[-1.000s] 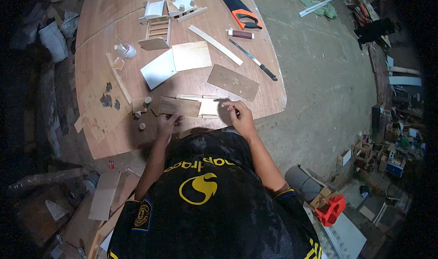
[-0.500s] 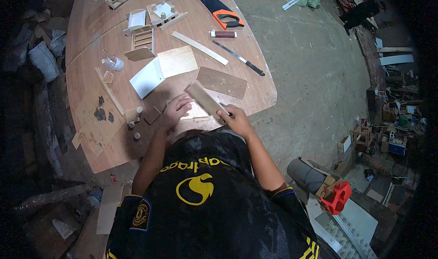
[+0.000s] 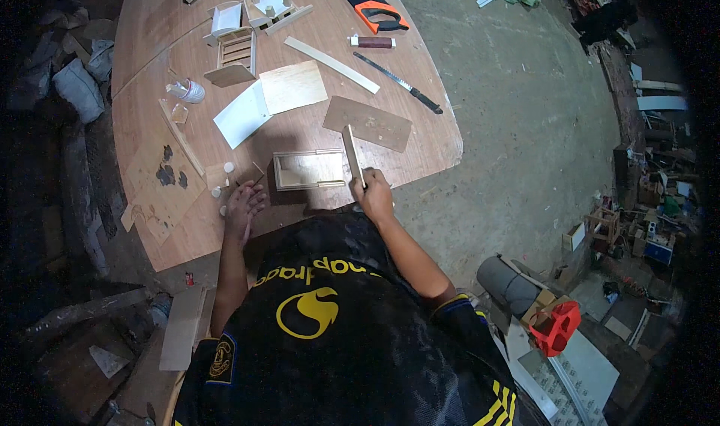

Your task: Assembling and refining wooden parts for a small box using a hand saw and a chisel.

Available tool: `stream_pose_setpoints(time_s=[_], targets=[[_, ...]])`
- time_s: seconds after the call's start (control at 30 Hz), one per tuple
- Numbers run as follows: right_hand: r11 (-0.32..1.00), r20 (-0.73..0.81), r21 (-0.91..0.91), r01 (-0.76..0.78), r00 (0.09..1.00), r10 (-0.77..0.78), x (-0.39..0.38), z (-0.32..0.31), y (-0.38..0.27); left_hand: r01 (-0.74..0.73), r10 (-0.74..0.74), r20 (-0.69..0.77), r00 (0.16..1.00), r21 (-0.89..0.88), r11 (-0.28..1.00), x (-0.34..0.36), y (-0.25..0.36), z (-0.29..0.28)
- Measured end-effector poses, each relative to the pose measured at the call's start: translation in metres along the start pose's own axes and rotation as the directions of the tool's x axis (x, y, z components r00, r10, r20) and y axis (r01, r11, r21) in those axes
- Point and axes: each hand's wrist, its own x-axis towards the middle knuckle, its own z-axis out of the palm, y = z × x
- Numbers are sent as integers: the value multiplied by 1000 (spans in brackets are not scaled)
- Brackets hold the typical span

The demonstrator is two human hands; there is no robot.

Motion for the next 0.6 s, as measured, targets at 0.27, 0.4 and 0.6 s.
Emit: stream_pose_setpoints(time_s=[0.27, 0.4, 0.6], targets=[[997, 25, -10, 77, 997, -77, 1, 13, -7, 66, -62, -94, 994, 35, 997, -20, -2, -33], [997, 56, -51, 56, 997, -54, -11, 9, -5, 39, -32, -119, 992, 57, 998, -22, -2, -42], [995, 44, -99, 8, 999, -3, -18, 5, 2, 54, -44, -106, 993, 95, 994, -14, -4, -42]])
